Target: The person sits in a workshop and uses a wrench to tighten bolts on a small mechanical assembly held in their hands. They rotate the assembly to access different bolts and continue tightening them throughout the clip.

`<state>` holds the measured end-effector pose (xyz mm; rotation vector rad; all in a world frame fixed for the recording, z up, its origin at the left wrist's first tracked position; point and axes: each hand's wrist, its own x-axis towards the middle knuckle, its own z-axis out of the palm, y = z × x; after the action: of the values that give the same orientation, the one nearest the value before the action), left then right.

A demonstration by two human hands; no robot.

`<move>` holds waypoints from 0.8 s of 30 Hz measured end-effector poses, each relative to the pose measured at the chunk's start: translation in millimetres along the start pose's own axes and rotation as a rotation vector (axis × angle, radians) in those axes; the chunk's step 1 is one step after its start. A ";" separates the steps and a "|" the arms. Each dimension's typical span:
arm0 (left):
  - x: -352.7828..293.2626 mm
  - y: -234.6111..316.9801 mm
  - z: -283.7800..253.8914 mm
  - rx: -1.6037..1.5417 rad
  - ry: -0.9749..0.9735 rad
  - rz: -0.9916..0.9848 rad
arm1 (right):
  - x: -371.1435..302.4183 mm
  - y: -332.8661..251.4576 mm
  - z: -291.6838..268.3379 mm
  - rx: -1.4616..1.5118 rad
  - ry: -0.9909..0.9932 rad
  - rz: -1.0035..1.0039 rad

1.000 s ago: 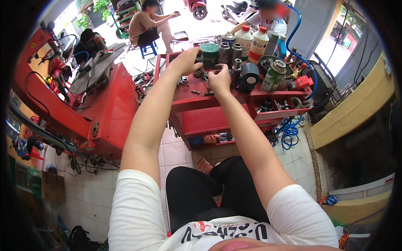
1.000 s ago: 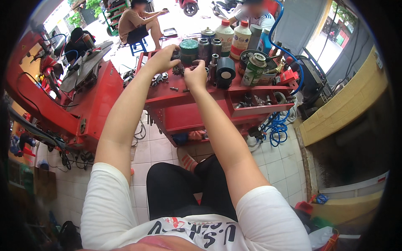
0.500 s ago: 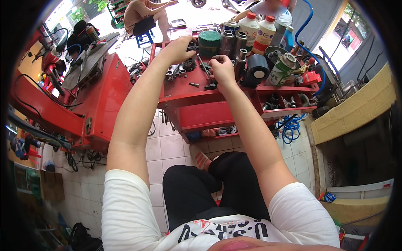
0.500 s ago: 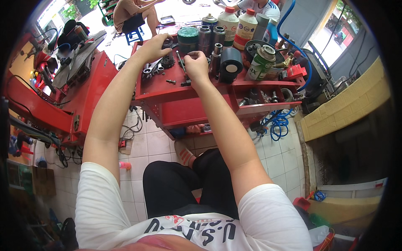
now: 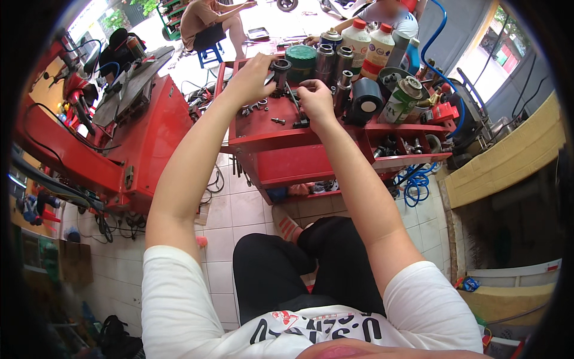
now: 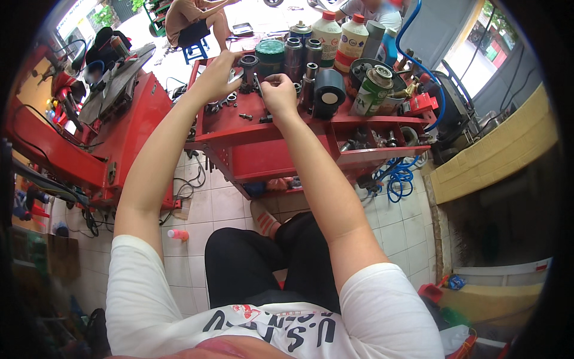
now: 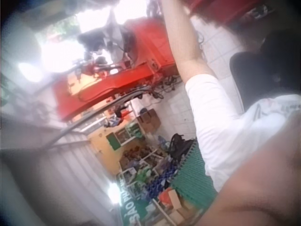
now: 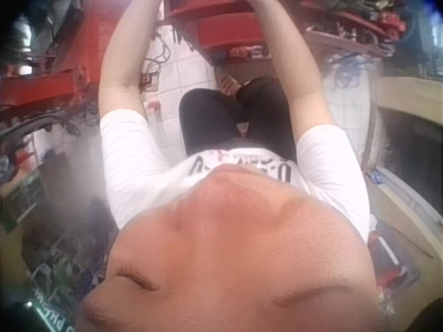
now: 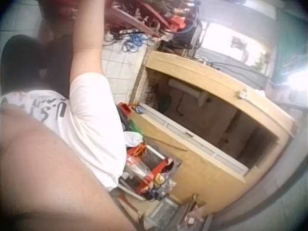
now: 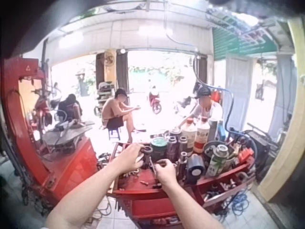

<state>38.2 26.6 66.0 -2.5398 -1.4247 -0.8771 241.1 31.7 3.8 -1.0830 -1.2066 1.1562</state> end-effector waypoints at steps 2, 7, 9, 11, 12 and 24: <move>-17.8 6.3 -11.7 0.024 -0.249 -0.051 | 0.7 3.6 0.3 -0.066 -0.052 -0.061; -52.9 0.5 3.8 0.002 -0.313 -0.025 | -0.9 2.9 8.0 -0.154 -0.131 -0.053; -53.6 2.4 7.2 0.032 -0.255 -0.030 | -2.6 1.5 7.6 -0.193 -0.129 -0.066; -53.7 3.3 10.7 0.138 -0.238 -0.047 | -6.0 -1.0 5.7 -0.233 -0.132 -0.091; -56.9 1.7 9.7 0.197 -0.230 -0.063 | -11.1 -6.3 9.0 -0.250 -0.142 -0.103; -55.3 -4.7 15.8 0.155 -0.246 -0.114 | 5.9 -30.0 23.1 -0.978 -0.948 -0.485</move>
<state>19.3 -6.7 22.8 -2.5390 -1.6481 -0.4561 220.1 34.4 35.8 -0.7766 -2.7828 0.6393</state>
